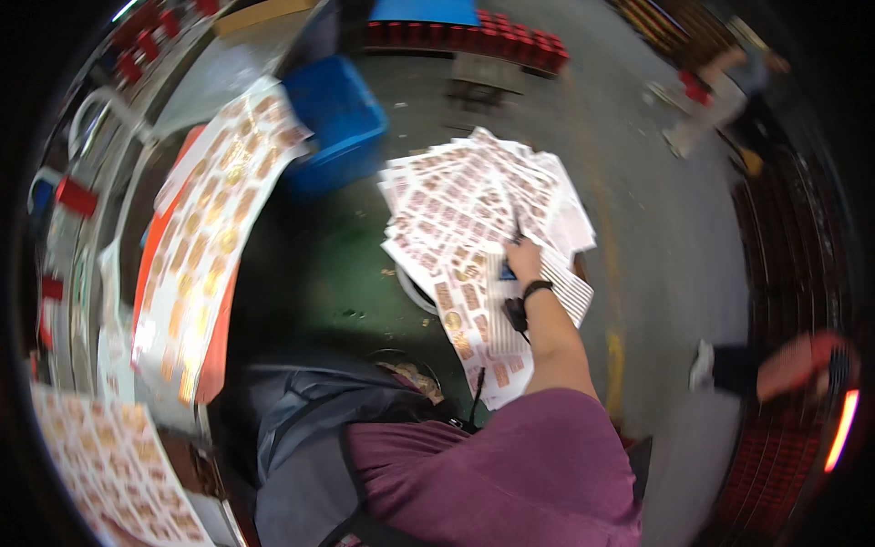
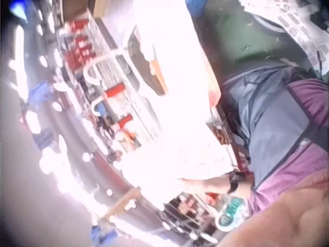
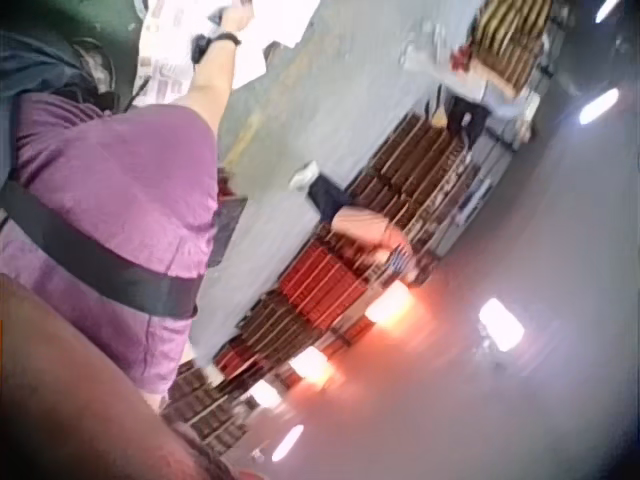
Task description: Applying labels and gold seals to red metal cans on a production line using a squeegee and scissors.
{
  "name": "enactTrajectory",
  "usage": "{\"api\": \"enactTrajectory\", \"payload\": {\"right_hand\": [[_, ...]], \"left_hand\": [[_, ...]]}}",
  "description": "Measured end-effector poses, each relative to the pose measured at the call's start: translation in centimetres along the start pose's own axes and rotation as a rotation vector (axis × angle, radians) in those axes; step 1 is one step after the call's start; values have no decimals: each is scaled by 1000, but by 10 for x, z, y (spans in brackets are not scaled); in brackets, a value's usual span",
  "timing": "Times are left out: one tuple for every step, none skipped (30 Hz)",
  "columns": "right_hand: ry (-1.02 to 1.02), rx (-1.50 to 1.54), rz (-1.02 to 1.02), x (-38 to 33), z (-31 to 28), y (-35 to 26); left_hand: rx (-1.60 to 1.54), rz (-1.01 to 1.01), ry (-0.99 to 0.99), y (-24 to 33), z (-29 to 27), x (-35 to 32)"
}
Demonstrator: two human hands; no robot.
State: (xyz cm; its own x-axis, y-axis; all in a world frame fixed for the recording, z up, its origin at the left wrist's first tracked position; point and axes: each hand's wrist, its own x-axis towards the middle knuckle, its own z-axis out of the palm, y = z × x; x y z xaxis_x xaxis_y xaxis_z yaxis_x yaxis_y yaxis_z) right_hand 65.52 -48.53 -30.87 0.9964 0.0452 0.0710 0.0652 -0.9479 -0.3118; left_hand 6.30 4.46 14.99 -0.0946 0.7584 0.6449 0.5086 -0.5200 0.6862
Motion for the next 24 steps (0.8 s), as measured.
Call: {"api": "enactTrajectory", "payload": {"right_hand": [[-43, 9, -97, 1, 1, 5], [24, -457, -365, 5, -1, 9], [-60, -632, -429, 8, -5, 14], [-176, -659, -487, 11, -8, 18], [-205, -723, -715, 17, -13, 21], [-257, -664, -631, 19, -13, 24], [-395, -66, 58, 26, -13, 23], [-234, 47, -44, 26, -11, 25], [-173, -139, -105, 29, -7, 21], [-204, -220, -89, 27, -5, 20], [-294, -198, -13, 27, -2, 16], [-301, -166, -20, 25, 0, 15], [-241, -140, 38, 24, 1, 12], [-240, -125, -8, 23, 1, 11], [-194, -111, -1, 23, 0, 11], [-167, -129, 82, 23, -2, 11], [-145, -110, 4, 24, -4, 12], [-189, -122, 13, 26, -6, 12], [-204, -140, 71, 27, -8, 14], [-312, -201, -52, 29, -10, 14], [-310, -204, -53, 30, -12, 14], [-226, -155, 18, 30, -13, 13], [-143, -87, 95, 31, -16, 12], [-143, -105, 87, 32, -17, 9]], "left_hand": [[16, -84, -68, -11, -1, 2], [36, -188, -126, -22, -3, 2], [53, -300, -185, -32, -4, 3], [32, -378, -192, -41, -6, -1], [45, -449, -155, -46, -9, -4], [-266, -392, -59, -52, -5, -11], [-490, -248, -106, -56, -2, -16], [-474, -276, -26, -57, -2, -17], [-595, -255, -72, -57, -3, -18], [-519, -269, 0, -55, -6, -22], [-575, -283, 5, -53, -7, -23], [-705, -275, -48, -51, -9, -24], [-639, -296, 7, -50, -10, -24], [-636, -309, 3, -49, -12, -25], [-681, -326, -20, -50, -12, -26], [-642, -329, -2, -52, -13, -26], [-648, -338, -9, -55, -11, -27], [-705, -350, -39, -58, -12, -28], [-663, -345, -6, -61, -13, -30], [-654, -346, -10, -64, -15, -31], [-699, -327, -34, -66, -15, -32], [-644, -348, -14, -68, -16, -33], [-656, -340, -13, -70, -17, -33], [-724, -320, -50, -70, -17, -34]]}}
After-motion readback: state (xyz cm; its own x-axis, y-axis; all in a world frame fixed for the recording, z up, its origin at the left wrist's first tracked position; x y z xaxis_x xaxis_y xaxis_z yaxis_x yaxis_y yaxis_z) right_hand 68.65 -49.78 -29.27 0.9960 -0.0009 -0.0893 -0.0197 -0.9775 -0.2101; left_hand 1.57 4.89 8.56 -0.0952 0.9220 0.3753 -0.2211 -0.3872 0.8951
